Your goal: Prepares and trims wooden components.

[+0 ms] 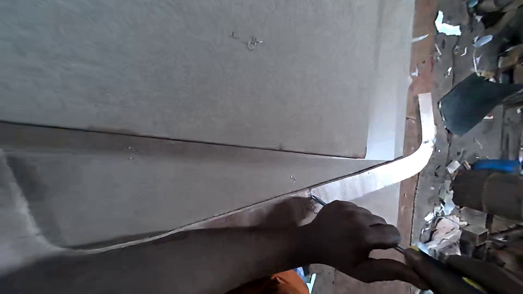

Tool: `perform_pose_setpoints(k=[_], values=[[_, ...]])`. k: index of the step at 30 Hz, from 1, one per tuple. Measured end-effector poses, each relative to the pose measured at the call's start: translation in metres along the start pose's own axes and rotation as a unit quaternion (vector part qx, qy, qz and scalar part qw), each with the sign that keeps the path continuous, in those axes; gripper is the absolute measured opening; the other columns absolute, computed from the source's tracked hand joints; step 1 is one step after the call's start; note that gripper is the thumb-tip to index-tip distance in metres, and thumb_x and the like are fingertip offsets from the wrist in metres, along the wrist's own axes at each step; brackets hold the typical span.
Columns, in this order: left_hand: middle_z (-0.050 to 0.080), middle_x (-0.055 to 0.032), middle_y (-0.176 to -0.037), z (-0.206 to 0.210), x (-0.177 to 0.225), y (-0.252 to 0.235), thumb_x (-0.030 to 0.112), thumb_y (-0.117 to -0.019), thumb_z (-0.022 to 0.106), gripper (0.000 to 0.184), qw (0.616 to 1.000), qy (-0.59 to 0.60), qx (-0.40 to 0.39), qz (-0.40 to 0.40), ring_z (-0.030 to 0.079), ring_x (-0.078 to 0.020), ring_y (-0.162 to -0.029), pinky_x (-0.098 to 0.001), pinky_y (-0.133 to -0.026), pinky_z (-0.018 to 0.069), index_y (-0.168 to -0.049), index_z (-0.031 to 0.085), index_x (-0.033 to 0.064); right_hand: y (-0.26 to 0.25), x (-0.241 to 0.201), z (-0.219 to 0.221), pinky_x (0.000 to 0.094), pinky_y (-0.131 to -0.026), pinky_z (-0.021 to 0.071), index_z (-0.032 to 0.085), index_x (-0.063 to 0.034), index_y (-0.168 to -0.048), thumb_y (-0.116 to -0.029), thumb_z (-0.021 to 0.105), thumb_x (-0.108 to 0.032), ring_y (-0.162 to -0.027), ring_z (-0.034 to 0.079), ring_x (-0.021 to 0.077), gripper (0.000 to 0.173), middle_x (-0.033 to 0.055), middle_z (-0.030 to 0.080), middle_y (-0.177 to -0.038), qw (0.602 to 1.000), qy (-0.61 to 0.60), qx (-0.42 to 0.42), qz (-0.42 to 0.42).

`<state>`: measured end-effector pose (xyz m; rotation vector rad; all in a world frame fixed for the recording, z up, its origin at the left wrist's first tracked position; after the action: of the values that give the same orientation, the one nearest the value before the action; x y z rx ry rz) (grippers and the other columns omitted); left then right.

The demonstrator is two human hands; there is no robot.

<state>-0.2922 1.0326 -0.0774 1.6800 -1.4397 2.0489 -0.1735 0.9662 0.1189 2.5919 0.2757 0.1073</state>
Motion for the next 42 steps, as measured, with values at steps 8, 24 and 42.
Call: perform_pose_setpoints(k=[8, 24, 42], values=[[0.056, 0.0015, -0.058, 0.021, 0.002, 0.011, 0.052, -0.1056, 0.047, 0.053, 0.97, -0.065, -0.202, -0.116, 0.06, -0.0156, -0.057, -0.0394, -0.052, 0.0477, -0.075, 0.068, 0.0149, 0.03, 0.002, 0.109, 0.028, -0.07, 0.0592, 0.072, 0.0, -0.119, -0.0924, 0.073, -0.012, -0.077, 0.068, 0.0075, 0.029, 0.0055, 0.076, -0.098, 0.827, -0.518, 0.061, 0.209], [0.061, 0.0004, -0.066, 0.017, 0.001, 0.016, 0.055, -0.1046, 0.048, 0.05, 0.98, -0.125, -0.152, 0.03, 0.06, -0.0153, -0.061, -0.033, -0.056, 0.0472, -0.088, 0.07, 0.0136, 0.038, -0.009, 0.096, 0.0324, -0.07, 0.0597, 0.074, -0.0116, -0.126, -0.0965, 0.072, -0.023, -0.082, 0.072, 0.019, 0.032, 0.015, 0.075, -0.1, 0.948, -0.264, 0.128, 0.126], [0.059, 0.0022, -0.06, 0.021, 0.004, 0.024, 0.084, -0.0849, 0.051, 0.07, 0.966, -0.136, -0.213, -0.055, 0.061, -0.016, -0.059, -0.0382, -0.057, 0.049, -0.078, 0.069, 0.0169, 0.034, -0.021, 0.135, 0.0273, -0.079, 0.062, 0.072, -0.0037, -0.126, -0.0926, 0.074, -0.019, -0.089, 0.073, 0.007, 0.036, 0.0055, 0.077, -0.107, 0.844, -0.474, 0.131, 0.213]])
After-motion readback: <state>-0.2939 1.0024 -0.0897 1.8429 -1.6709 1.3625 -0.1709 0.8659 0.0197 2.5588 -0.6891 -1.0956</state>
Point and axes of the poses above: each hand's wrist, its own y-axis away from the middle knuckle, its own z-axis out of the palm, x = y × z, the point moved 2 cm from there along -y, towards the middle knuckle
